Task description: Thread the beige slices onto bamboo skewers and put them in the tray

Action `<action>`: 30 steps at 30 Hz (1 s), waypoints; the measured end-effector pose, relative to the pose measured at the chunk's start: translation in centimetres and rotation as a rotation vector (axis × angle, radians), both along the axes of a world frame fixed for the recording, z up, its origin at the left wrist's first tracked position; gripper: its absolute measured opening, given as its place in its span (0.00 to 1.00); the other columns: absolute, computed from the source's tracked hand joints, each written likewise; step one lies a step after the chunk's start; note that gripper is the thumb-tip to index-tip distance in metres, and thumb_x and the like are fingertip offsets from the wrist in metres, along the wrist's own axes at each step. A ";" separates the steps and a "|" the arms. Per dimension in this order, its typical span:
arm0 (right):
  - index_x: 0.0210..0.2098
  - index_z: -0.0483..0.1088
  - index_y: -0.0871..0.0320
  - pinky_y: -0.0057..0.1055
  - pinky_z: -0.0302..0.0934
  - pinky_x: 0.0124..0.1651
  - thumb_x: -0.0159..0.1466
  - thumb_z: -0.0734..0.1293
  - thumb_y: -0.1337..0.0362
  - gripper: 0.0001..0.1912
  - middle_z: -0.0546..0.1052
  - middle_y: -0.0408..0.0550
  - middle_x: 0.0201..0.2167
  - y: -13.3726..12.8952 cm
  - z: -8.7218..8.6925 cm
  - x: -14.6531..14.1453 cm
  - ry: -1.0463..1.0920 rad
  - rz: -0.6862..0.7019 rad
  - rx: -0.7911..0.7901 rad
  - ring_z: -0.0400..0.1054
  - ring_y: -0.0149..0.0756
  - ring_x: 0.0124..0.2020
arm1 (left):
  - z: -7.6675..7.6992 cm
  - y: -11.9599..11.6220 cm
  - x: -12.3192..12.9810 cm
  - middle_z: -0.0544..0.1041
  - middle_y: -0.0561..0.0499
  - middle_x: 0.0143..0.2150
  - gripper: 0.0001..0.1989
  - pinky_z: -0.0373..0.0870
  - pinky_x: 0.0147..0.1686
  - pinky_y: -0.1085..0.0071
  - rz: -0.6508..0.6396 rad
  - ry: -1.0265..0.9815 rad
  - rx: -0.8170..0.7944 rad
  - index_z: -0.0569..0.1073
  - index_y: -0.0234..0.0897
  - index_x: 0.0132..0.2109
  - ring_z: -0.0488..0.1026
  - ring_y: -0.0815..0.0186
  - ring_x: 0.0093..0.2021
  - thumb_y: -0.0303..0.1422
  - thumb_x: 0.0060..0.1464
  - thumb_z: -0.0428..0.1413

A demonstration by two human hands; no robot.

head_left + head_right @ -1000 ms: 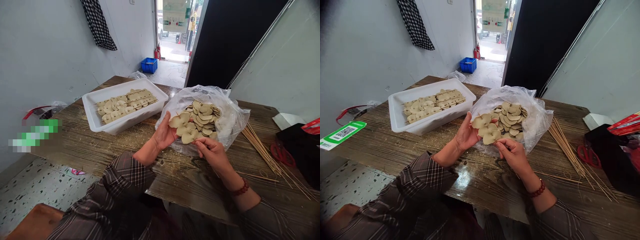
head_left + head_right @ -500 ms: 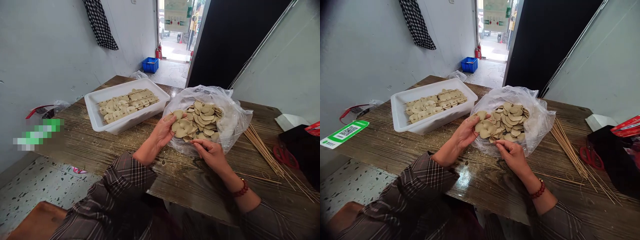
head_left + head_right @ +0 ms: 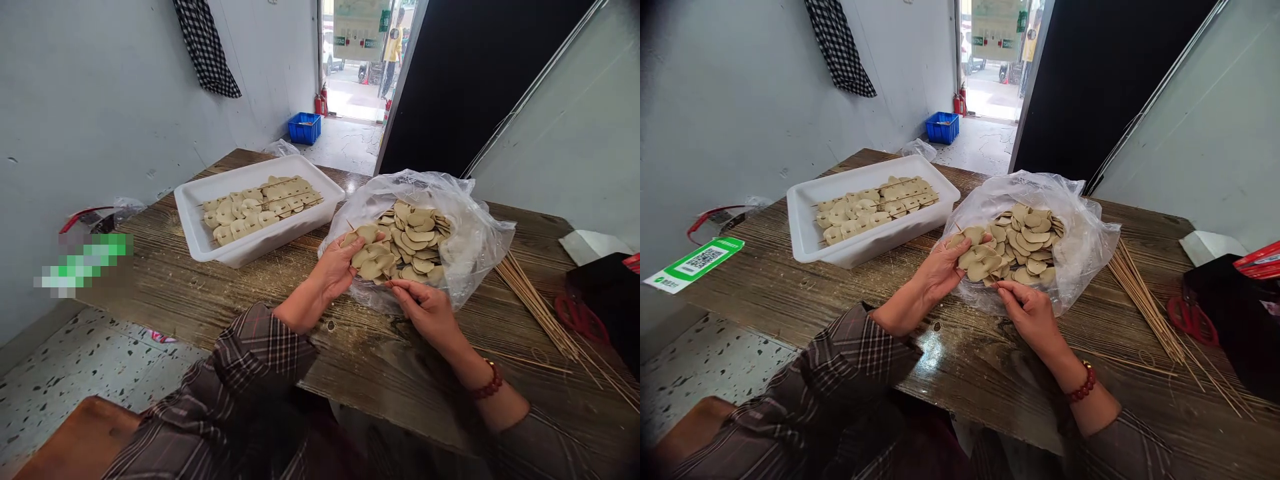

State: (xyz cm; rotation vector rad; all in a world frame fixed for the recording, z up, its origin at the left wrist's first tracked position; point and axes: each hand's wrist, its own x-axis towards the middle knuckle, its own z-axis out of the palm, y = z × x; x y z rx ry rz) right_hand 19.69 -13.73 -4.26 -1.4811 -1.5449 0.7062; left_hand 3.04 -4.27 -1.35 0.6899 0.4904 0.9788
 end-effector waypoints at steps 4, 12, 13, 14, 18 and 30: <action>0.39 0.79 0.56 0.28 0.58 0.23 0.63 0.65 0.54 0.15 0.72 0.44 0.17 0.0 -0.3 0.0 0.009 -0.009 0.008 0.67 0.35 0.22 | 0.0 -0.3 0.2 0.81 0.42 0.46 0.12 0.76 0.45 0.63 -0.013 0.028 0.001 0.77 0.31 0.45 0.79 0.62 0.41 0.31 0.54 0.60; 0.41 0.77 0.58 0.29 0.57 0.25 0.65 0.63 0.56 0.16 0.69 0.41 0.16 0.0 -0.2 0.0 -0.017 0.043 -0.005 0.62 0.31 0.19 | 0.4 -0.5 0.4 0.80 0.42 0.47 0.11 0.75 0.45 0.66 -0.045 0.045 0.027 0.78 0.32 0.44 0.78 0.63 0.41 0.32 0.55 0.59; 0.41 0.77 0.59 0.29 0.57 0.25 0.65 0.63 0.56 0.15 0.69 0.41 0.16 0.0 -0.1 -0.1 -0.019 0.055 -0.010 0.62 0.31 0.19 | 0.3 -0.5 0.4 0.80 0.42 0.46 0.11 0.75 0.45 0.65 -0.050 0.049 0.027 0.78 0.32 0.44 0.78 0.62 0.41 0.32 0.54 0.60; 0.41 0.77 0.59 0.28 0.57 0.26 0.65 0.63 0.56 0.15 0.69 0.40 0.16 0.0 0.0 -0.1 -0.015 0.066 -0.013 0.62 0.30 0.19 | 0.2 -0.5 0.4 0.80 0.42 0.46 0.11 0.75 0.44 0.65 -0.058 0.053 0.028 0.78 0.32 0.44 0.78 0.62 0.41 0.33 0.54 0.60; 0.38 0.76 0.60 0.27 0.56 0.25 0.65 0.63 0.55 0.15 0.69 0.40 0.17 0.0 0.1 -0.1 0.049 0.050 -0.029 0.61 0.30 0.19 | -0.3 -0.2 0.3 0.80 0.42 0.45 0.14 0.75 0.43 0.67 -0.114 0.069 0.051 0.77 0.32 0.46 0.78 0.62 0.43 0.34 0.53 0.61; 0.37 0.75 0.59 0.27 0.53 0.24 0.65 0.64 0.55 0.14 0.67 0.39 0.17 0.4 1.3 2.0 0.134 -0.260 0.168 0.59 0.29 0.20 | -0.3 2.2 -1.3 0.78 0.49 0.34 0.12 0.69 0.35 0.72 0.235 0.464 0.270 0.74 0.33 0.40 0.73 0.71 0.29 0.36 0.52 0.61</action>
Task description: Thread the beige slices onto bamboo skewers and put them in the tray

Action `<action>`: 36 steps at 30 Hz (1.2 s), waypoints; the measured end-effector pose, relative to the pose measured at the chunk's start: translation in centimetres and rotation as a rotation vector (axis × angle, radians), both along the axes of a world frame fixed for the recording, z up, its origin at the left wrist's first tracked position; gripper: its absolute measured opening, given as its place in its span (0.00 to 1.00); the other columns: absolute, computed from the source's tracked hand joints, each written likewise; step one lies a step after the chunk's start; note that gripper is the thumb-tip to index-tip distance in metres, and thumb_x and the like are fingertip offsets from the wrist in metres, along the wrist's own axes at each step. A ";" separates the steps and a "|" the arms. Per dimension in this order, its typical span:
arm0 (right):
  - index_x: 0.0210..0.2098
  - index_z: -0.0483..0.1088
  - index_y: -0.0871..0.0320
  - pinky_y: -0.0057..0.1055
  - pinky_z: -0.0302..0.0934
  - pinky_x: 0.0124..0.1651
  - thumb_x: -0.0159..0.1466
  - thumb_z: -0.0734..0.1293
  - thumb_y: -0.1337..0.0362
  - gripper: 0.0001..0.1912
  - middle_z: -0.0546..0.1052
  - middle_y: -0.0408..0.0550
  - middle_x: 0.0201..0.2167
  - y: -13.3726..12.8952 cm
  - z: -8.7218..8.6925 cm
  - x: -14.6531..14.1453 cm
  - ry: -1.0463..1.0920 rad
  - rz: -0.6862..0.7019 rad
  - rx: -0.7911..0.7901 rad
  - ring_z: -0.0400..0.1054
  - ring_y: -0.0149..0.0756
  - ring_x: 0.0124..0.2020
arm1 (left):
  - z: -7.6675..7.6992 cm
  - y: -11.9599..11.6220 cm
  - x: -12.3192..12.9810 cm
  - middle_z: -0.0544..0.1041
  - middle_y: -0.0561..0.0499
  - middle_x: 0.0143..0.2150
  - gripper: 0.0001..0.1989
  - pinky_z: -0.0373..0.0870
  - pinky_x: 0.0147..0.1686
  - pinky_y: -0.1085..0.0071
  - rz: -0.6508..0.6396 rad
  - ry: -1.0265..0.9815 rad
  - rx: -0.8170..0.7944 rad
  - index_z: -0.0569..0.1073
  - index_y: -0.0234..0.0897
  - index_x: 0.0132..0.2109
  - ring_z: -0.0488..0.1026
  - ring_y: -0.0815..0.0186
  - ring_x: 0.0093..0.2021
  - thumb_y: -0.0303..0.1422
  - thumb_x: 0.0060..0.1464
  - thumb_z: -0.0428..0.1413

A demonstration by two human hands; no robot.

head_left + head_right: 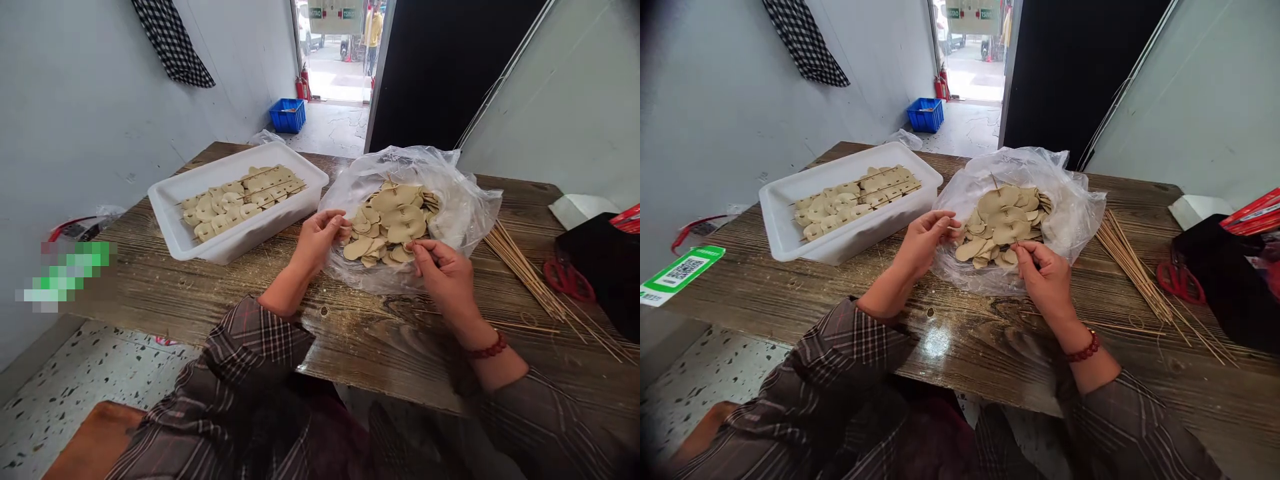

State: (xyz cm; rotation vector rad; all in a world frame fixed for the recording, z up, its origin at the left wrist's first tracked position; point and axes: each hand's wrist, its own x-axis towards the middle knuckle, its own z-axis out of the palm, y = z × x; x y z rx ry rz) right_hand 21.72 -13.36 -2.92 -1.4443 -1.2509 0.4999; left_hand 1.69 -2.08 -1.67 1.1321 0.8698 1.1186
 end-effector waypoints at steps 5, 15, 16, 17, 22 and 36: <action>0.36 0.75 0.59 0.27 0.52 0.24 0.64 0.64 0.56 0.14 0.66 0.39 0.16 0.4 -0.2 0.5 0.027 -0.015 0.030 0.58 0.28 0.19 | -0.9 0.0 0.2 0.74 0.50 0.31 0.07 0.65 0.37 0.70 -0.100 0.533 0.432 0.77 0.36 0.33 0.68 0.67 0.31 0.33 0.44 0.63; 0.37 0.75 0.60 0.27 0.51 0.23 0.64 0.64 0.56 0.14 0.66 0.39 0.16 0.5 -0.4 0.6 0.023 -0.011 0.005 0.57 0.28 0.19 | -1.4 0.5 -0.4 0.75 0.45 0.37 0.05 0.65 0.44 0.65 -0.339 0.917 0.739 0.77 0.37 0.34 0.70 0.60 0.40 0.29 0.50 0.56; 0.37 0.75 0.60 0.27 0.51 0.23 0.64 0.64 0.56 0.14 0.66 0.39 0.16 0.5 -0.4 0.6 0.026 -0.005 0.006 0.57 0.28 0.19 | -1.4 0.6 -0.4 0.75 0.46 0.36 0.06 0.65 0.43 0.66 -0.327 0.892 0.717 0.76 0.37 0.33 0.70 0.61 0.38 0.28 0.51 0.54; 0.36 0.75 0.60 0.27 0.51 0.23 0.64 0.64 0.56 0.14 0.66 0.39 0.16 0.5 -0.4 0.6 0.028 -0.001 0.008 0.57 0.28 0.19 | -1.4 0.7 -0.4 0.75 0.47 0.34 0.07 0.64 0.42 0.67 -0.302 0.864 0.685 0.76 0.37 0.31 0.70 0.63 0.37 0.28 0.52 0.53; 0.36 0.75 0.60 0.27 0.51 0.23 0.64 0.64 0.56 0.14 0.66 0.39 0.16 0.5 -0.3 0.5 0.010 -0.004 0.011 0.57 0.28 0.19 | -1.2 0.9 -0.4 0.70 0.54 0.25 0.05 0.62 0.32 0.73 -0.167 0.525 0.337 0.74 0.35 0.29 0.64 0.70 0.27 0.31 0.49 0.55; 0.37 0.76 0.59 0.26 0.52 0.23 0.64 0.66 0.56 0.13 0.66 0.38 0.16 -0.3 -0.1 0.2 0.055 0.082 -0.044 0.58 0.28 0.19 | 0.0 1.9 -1.8 0.78 0.48 0.37 0.13 0.76 0.35 0.72 0.018 -0.228 -0.115 0.74 0.31 0.38 0.76 0.68 0.36 0.27 0.42 0.64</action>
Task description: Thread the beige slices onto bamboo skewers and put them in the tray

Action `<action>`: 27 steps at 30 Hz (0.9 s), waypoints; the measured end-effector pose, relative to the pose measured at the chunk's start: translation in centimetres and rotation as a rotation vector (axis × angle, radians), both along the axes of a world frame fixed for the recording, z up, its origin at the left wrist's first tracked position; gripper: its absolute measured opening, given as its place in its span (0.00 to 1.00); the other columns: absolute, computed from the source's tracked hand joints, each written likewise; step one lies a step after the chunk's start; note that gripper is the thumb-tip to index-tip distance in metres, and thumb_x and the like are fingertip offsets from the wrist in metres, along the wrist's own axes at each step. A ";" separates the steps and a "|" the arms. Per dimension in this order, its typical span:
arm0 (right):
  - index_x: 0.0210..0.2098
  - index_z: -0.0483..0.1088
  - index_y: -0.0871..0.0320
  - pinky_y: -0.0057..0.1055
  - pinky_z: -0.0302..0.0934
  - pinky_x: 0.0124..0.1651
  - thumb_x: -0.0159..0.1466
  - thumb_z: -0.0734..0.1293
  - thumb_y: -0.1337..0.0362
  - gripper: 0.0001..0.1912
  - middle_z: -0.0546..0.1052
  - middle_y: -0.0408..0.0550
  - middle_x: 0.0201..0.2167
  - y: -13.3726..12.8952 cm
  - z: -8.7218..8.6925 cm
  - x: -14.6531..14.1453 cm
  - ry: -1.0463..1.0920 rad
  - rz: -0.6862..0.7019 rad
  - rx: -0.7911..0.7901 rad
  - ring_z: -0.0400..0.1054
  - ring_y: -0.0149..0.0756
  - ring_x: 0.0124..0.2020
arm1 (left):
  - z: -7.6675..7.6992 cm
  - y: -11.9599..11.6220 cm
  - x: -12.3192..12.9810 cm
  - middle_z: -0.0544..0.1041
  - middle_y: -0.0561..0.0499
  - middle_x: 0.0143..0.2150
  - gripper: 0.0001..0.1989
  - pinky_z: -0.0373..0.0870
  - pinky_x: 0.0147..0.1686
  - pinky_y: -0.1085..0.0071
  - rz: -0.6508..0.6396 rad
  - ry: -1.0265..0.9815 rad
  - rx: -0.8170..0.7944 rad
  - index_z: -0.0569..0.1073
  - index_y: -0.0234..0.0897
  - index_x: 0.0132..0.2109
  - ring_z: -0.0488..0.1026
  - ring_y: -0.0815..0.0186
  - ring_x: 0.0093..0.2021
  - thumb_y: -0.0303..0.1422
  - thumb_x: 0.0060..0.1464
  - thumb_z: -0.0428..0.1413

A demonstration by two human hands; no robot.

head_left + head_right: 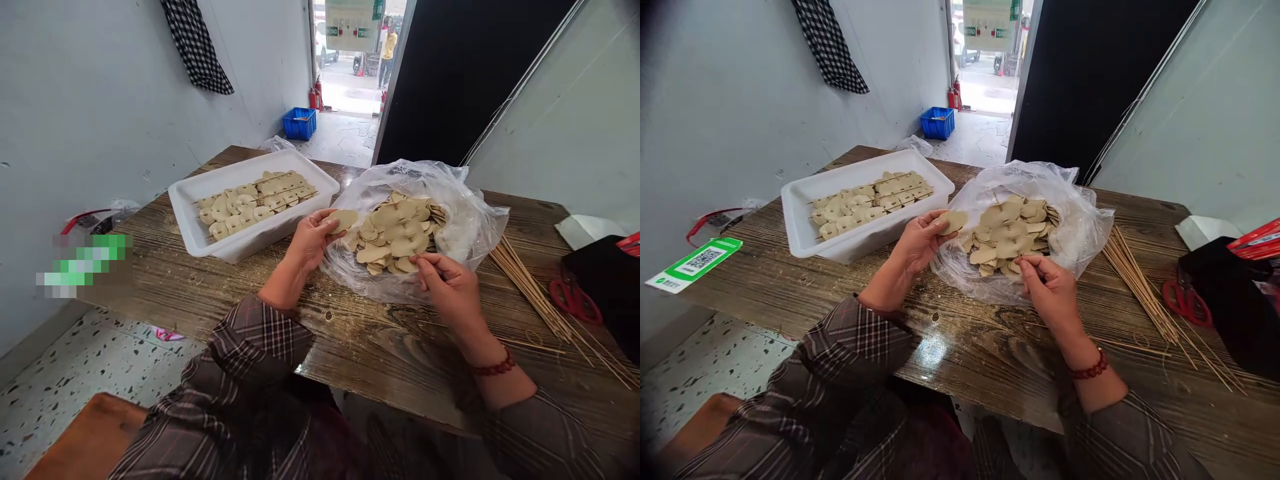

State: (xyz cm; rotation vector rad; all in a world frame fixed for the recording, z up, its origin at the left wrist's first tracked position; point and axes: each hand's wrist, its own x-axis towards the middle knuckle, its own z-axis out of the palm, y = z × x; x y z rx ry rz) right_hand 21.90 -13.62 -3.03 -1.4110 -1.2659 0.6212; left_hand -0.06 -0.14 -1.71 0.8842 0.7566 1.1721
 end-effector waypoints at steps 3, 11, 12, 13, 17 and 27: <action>0.38 0.76 0.60 0.26 0.52 0.24 0.63 0.66 0.56 0.13 0.66 0.38 0.17 0.4 -0.1 0.4 0.088 -0.082 0.061 0.58 0.27 0.19 | -0.2 -0.4 0.2 0.78 0.49 0.35 0.12 0.74 0.33 0.73 -0.068 0.152 0.117 0.76 0.32 0.39 0.74 0.69 0.32 0.29 0.45 0.62; 0.35 0.76 0.60 0.26 0.50 0.24 0.63 0.66 0.57 0.13 0.66 0.38 0.16 1.1 -0.6 0.8 0.078 -0.073 0.066 0.57 0.27 0.19 | -2.0 0.0 2.6 0.80 0.46 0.40 0.10 0.70 0.46 0.62 0.007 1.015 0.781 0.79 0.37 0.41 0.74 0.62 0.40 0.27 0.55 0.53; 0.35 0.76 0.60 0.26 0.50 0.24 0.63 0.66 0.57 0.13 0.65 0.38 0.16 1.2 -0.6 0.8 0.069 -0.080 0.063 0.57 0.27 0.19 | -2.0 0.5 3.0 0.80 0.46 0.43 0.12 0.69 0.49 0.61 -0.011 1.073 0.867 0.78 0.38 0.43 0.74 0.61 0.43 0.26 0.55 0.52; 0.35 0.76 0.61 0.26 0.49 0.24 0.63 0.66 0.56 0.13 0.65 0.38 0.16 1.2 -0.6 0.9 0.062 -0.087 0.062 0.57 0.27 0.19 | -2.0 1.0 3.4 0.80 0.47 0.45 0.14 0.67 0.51 0.60 -0.045 1.123 0.949 0.78 0.38 0.45 0.73 0.60 0.46 0.25 0.56 0.51; 0.37 0.76 0.61 0.27 0.50 0.24 0.63 0.65 0.56 0.15 0.66 0.38 0.16 1.3 -0.4 1.0 0.053 -0.087 0.058 0.58 0.27 0.19 | -1.6 3.4 4.5 0.78 0.46 0.51 0.17 0.65 0.52 0.59 -0.168 1.361 1.183 0.76 0.40 0.49 0.71 0.58 0.50 0.23 0.57 0.49; 0.36 0.76 0.62 0.27 0.50 0.23 0.63 0.65 0.54 0.16 0.66 0.38 0.15 1.6 -0.6 0.9 0.017 -0.071 0.068 0.58 0.28 0.18 | 1.0 5.6 4.3 0.77 0.43 0.38 0.06 0.63 0.45 0.62 -0.081 1.561 1.138 0.77 0.36 0.31 0.70 0.57 0.44 0.27 0.52 0.55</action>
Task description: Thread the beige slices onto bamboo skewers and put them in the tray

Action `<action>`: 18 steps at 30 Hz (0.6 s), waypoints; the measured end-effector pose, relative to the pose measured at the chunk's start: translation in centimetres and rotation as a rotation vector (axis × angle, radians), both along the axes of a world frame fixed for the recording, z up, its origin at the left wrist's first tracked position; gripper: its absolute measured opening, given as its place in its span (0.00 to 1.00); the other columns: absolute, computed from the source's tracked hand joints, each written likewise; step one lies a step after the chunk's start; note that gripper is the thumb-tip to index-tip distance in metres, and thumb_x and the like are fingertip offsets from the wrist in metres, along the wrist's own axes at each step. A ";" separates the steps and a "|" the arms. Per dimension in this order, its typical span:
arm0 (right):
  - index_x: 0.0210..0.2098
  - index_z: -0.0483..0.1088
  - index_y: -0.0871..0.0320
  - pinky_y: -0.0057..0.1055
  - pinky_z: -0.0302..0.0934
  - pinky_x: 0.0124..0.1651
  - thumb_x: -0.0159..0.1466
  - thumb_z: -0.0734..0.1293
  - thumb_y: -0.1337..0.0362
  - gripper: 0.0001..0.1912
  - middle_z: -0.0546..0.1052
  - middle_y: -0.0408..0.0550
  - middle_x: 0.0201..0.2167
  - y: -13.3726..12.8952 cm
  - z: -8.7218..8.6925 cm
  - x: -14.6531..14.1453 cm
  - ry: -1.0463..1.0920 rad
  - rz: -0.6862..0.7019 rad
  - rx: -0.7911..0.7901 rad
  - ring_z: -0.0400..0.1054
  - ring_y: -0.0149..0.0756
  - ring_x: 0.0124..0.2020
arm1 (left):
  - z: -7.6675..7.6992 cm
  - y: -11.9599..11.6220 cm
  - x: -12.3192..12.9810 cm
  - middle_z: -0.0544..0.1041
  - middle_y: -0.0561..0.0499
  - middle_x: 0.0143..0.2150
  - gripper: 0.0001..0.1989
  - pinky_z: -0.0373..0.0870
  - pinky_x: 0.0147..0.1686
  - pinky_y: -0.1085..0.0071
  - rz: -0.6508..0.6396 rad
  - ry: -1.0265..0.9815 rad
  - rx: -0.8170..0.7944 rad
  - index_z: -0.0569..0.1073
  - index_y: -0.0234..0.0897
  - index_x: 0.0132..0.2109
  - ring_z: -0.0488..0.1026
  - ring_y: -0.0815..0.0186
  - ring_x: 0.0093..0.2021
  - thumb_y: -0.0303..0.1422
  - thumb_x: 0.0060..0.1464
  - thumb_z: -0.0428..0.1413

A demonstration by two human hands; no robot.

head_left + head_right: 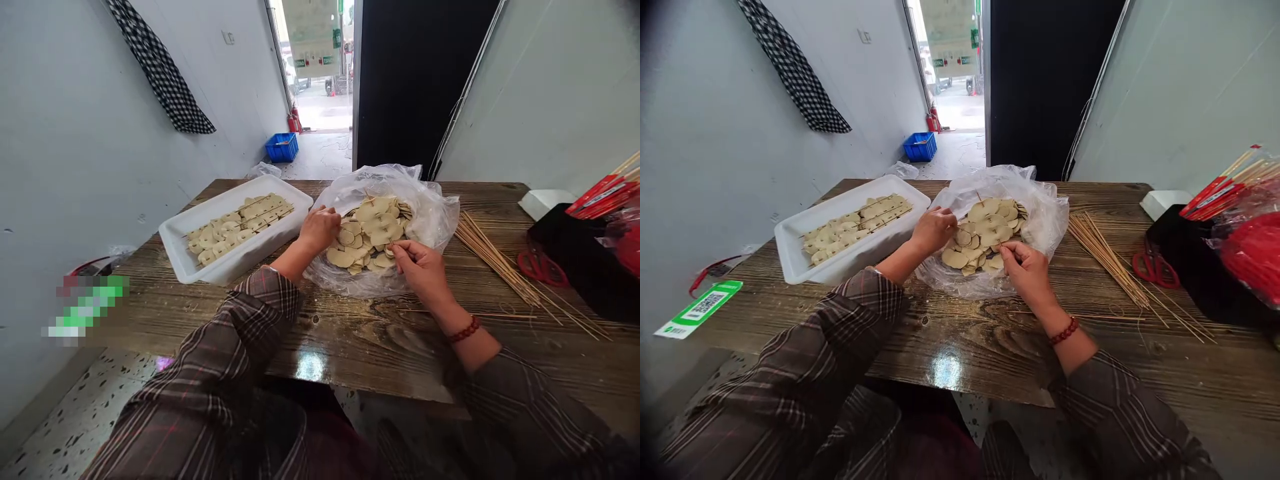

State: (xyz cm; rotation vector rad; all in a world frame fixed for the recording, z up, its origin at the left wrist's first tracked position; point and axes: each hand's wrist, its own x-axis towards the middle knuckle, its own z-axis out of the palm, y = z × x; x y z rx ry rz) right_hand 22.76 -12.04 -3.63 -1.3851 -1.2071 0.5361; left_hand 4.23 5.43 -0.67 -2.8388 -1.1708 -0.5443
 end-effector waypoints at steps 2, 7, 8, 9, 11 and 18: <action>0.37 0.76 0.62 0.27 0.51 0.23 0.63 0.65 0.54 0.17 0.67 0.38 0.15 0.1 -0.1 0.2 0.005 0.000 0.007 0.58 0.28 0.18 | 0.8 0.0 -0.4 0.76 0.47 0.33 0.03 0.64 0.41 0.66 0.033 -0.238 -0.158 0.75 0.36 0.29 0.70 0.62 0.38 0.26 0.48 0.58; 0.36 0.76 0.62 0.27 0.51 0.24 0.63 0.65 0.54 0.17 0.66 0.38 0.15 0.1 0.2 0.2 0.033 0.014 0.029 0.58 0.28 0.18 | 2.6 -1.2 -1.6 0.71 0.54 0.25 0.05 0.61 0.26 0.76 0.034 -0.968 -0.724 0.70 0.34 0.29 0.65 0.74 0.24 0.28 0.47 0.60; 0.36 0.76 0.62 0.27 0.50 0.24 0.63 0.65 0.54 0.17 0.66 0.38 0.15 0.0 0.3 0.0 0.034 0.018 0.028 0.58 0.28 0.18 | 2.7 -1.7 -1.9 0.71 0.55 0.24 0.06 0.60 0.23 0.76 0.032 -1.062 -0.819 0.69 0.34 0.29 0.65 0.75 0.22 0.28 0.46 0.60; 0.36 0.76 0.62 0.27 0.50 0.24 0.63 0.65 0.54 0.17 0.66 0.38 0.15 -0.1 0.4 -0.1 0.036 0.026 0.024 0.58 0.28 0.18 | 2.6 -2.2 -2.2 0.70 0.55 0.23 0.07 0.60 0.22 0.77 0.038 -1.141 -0.900 0.68 0.34 0.29 0.64 0.75 0.21 0.28 0.46 0.61; 0.37 0.76 0.62 0.26 0.51 0.23 0.62 0.65 0.54 0.17 0.66 0.38 0.15 -0.3 0.6 -0.4 0.044 0.054 0.014 0.58 0.28 0.18 | 2.2 -3.4 -2.8 0.71 0.56 0.22 0.09 0.62 0.20 0.77 0.061 -1.267 -1.036 0.68 0.34 0.30 0.66 0.75 0.19 0.27 0.45 0.62; 0.34 0.76 0.61 0.26 0.53 0.23 0.62 0.66 0.53 0.16 0.67 0.39 0.16 -1.2 0.8 -1.5 0.027 0.144 -0.050 0.59 0.28 0.19 | 0.7 -6.1 -3.5 0.77 0.51 0.31 0.14 0.75 0.29 0.75 0.114 -1.511 -1.215 0.71 0.32 0.38 0.75 0.72 0.27 0.20 0.43 0.62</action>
